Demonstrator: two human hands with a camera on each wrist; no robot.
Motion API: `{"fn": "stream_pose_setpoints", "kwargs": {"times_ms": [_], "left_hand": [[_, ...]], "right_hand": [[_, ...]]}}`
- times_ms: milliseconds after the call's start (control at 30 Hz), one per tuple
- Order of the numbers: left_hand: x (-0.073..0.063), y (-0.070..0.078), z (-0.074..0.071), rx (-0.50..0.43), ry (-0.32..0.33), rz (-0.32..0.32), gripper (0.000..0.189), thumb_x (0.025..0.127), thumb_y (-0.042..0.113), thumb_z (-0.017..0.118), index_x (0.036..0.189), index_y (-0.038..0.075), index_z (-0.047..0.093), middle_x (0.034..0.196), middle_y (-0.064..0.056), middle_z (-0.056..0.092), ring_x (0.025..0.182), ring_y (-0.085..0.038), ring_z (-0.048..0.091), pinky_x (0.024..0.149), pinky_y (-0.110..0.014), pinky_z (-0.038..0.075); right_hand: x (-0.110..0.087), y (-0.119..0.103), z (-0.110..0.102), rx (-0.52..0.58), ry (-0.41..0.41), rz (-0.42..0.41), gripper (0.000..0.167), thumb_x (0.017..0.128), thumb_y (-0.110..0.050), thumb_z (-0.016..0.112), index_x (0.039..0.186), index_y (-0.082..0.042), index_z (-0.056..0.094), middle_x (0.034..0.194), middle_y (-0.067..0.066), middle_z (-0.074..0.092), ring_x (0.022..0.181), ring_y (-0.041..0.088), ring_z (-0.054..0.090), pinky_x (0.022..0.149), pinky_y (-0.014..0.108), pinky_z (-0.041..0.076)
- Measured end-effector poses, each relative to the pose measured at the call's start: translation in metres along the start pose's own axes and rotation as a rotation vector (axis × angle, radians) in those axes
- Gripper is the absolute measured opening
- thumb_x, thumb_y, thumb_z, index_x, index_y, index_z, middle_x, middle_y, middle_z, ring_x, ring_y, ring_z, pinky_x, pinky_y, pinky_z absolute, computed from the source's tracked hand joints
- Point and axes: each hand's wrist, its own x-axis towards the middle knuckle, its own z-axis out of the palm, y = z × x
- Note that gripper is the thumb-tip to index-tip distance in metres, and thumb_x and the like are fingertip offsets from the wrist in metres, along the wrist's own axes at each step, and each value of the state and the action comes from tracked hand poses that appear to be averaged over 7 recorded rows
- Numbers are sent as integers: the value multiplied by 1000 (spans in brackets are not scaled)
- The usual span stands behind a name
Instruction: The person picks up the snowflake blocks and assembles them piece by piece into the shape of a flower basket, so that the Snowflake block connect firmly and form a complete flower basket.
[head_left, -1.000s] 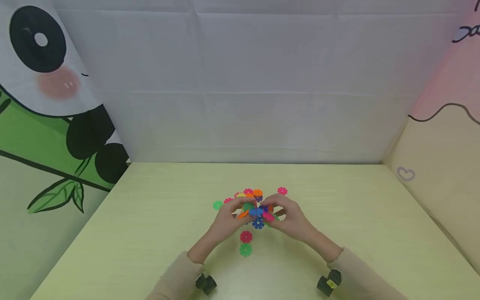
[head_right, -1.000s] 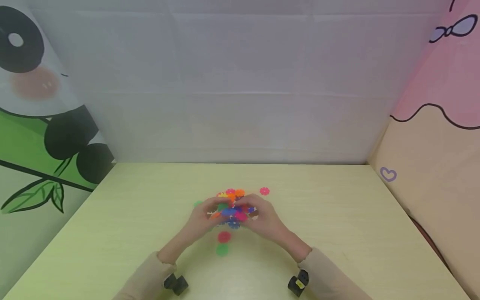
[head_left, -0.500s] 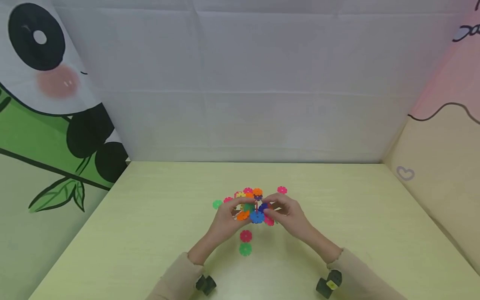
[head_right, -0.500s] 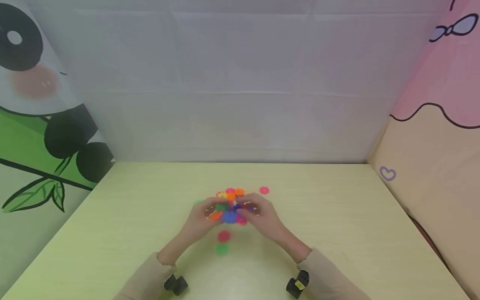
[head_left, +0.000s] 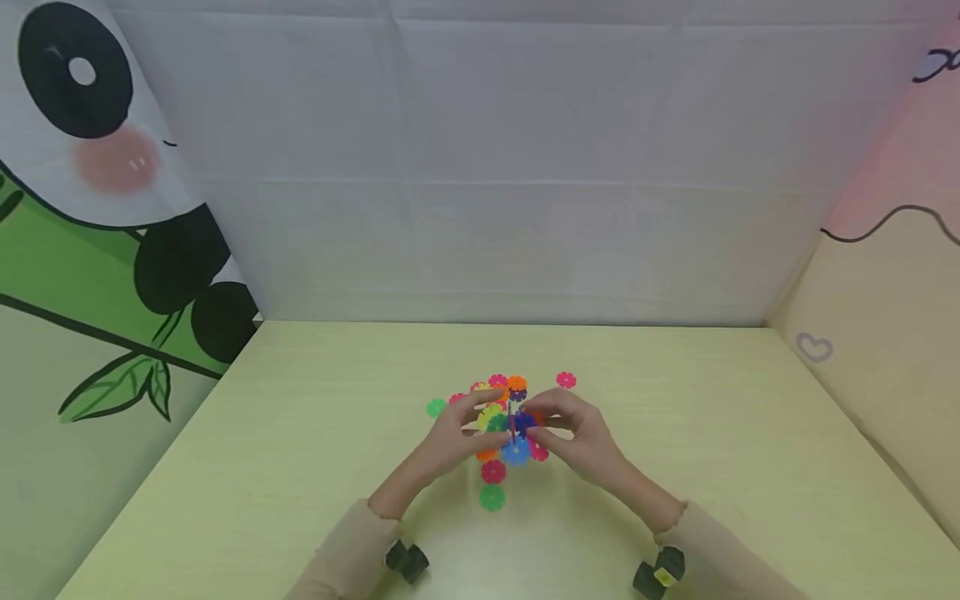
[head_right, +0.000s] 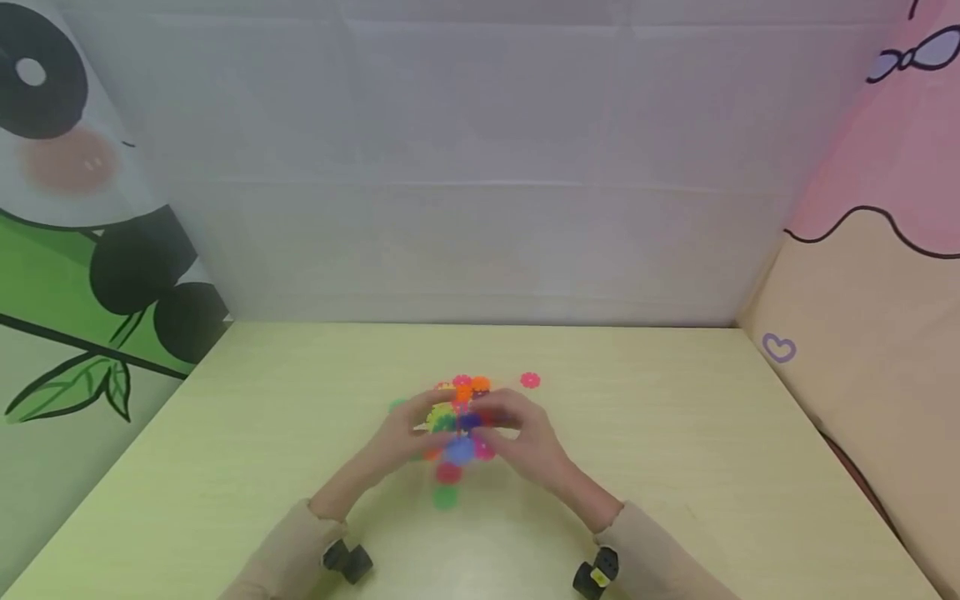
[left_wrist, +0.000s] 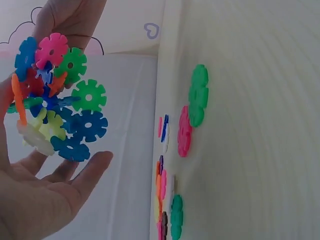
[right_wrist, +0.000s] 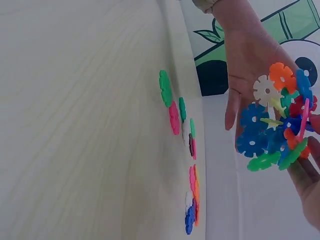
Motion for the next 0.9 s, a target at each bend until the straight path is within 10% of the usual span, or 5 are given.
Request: {"fn": "stream_pose_setpoints", "kwargs": {"times_ms": [233, 433, 700, 900], "left_hand": [[0, 2, 1, 14, 15, 17, 57, 87, 29, 74, 135, 3, 56, 136, -17, 56, 127, -34, 50, 94, -41, 55], [-1, 7, 2, 6, 52, 68, 59, 84, 20, 78, 136, 3, 55, 138, -18, 56, 135, -37, 46, 112, -57, 41], [-2, 9, 8, -66, 76, -65, 70, 90, 23, 72, 151, 16, 38, 141, -18, 49, 121, -35, 58, 92, -42, 59], [-1, 7, 10, -170, 116, -14, 68, 87, 21, 76, 147, 16, 43, 141, -17, 51, 123, -27, 57, 99, -36, 55]], "right_hand": [[0, -1, 1, -90, 22, -74, 32, 83, 7, 72, 113, 3, 65, 107, 18, 64, 98, 5, 66, 84, 21, 59], [0, -3, -2, -167, 21, 12, 28, 83, -2, 76, 111, -1, 70, 103, 15, 72, 89, 16, 68, 76, 25, 61], [-1, 1, 3, -176, 95, -70, 28, 79, 4, 77, 105, 0, 68, 99, 15, 70, 92, 25, 67, 73, 32, 62], [-1, 3, 6, -181, 91, -89, 29, 80, 3, 77, 106, -2, 66, 100, 16, 68, 96, 19, 66, 74, 34, 63]]}}
